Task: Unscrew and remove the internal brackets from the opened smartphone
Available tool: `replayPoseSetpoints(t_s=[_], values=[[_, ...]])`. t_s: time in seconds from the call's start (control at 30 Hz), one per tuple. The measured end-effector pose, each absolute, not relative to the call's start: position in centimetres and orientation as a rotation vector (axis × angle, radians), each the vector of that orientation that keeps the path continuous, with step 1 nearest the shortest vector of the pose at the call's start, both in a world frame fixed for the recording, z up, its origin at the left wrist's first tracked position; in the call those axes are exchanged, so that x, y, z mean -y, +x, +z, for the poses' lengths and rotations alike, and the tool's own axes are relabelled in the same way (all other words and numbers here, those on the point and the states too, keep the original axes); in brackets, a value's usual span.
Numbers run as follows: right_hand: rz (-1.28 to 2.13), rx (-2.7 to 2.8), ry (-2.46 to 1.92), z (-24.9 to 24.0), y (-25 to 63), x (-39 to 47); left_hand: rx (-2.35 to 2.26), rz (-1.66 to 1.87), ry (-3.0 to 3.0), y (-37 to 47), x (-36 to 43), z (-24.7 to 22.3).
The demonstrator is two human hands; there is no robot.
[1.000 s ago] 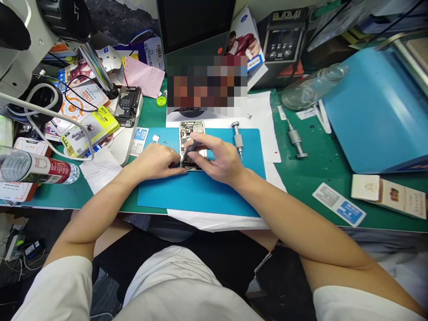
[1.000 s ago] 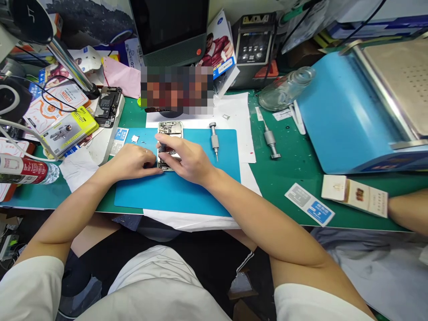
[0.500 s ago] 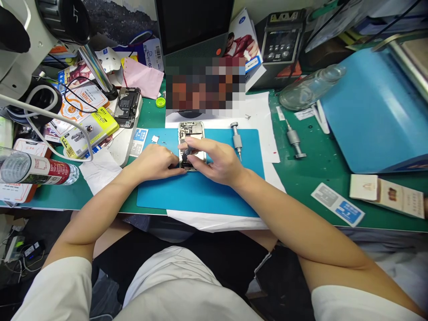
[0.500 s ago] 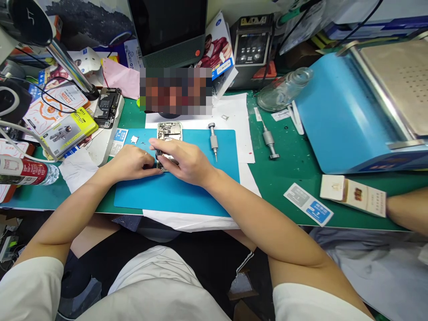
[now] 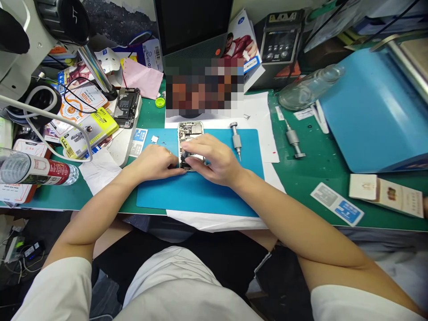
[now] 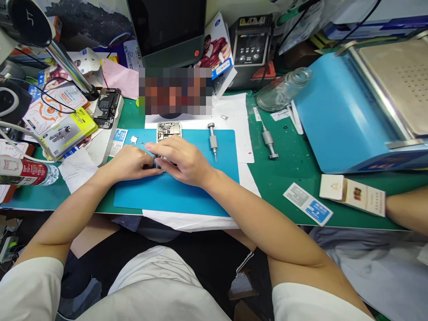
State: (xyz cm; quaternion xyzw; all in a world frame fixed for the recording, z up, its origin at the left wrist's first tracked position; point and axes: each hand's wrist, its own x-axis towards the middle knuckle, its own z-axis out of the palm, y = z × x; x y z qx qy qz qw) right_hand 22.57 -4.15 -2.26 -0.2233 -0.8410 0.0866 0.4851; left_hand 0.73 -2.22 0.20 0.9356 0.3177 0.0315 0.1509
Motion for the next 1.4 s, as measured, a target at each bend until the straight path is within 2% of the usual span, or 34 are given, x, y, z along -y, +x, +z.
replayPoseSetpoints(t_s=[0.8,1.03,1.4], values=[[0.219,2.012,-0.62,-2.01,22.79,3.96,-0.884,0.134,2.682,0.82,2.34,0.56],[0.131,1.995,-0.635,-1.93,22.73,4.01,-0.895,0.093,2.68,0.83,2.33,0.57],[0.279,2.038,-0.605,-1.74,22.35,4.18,-0.889,0.102,2.629,0.78,2.28,0.37]])
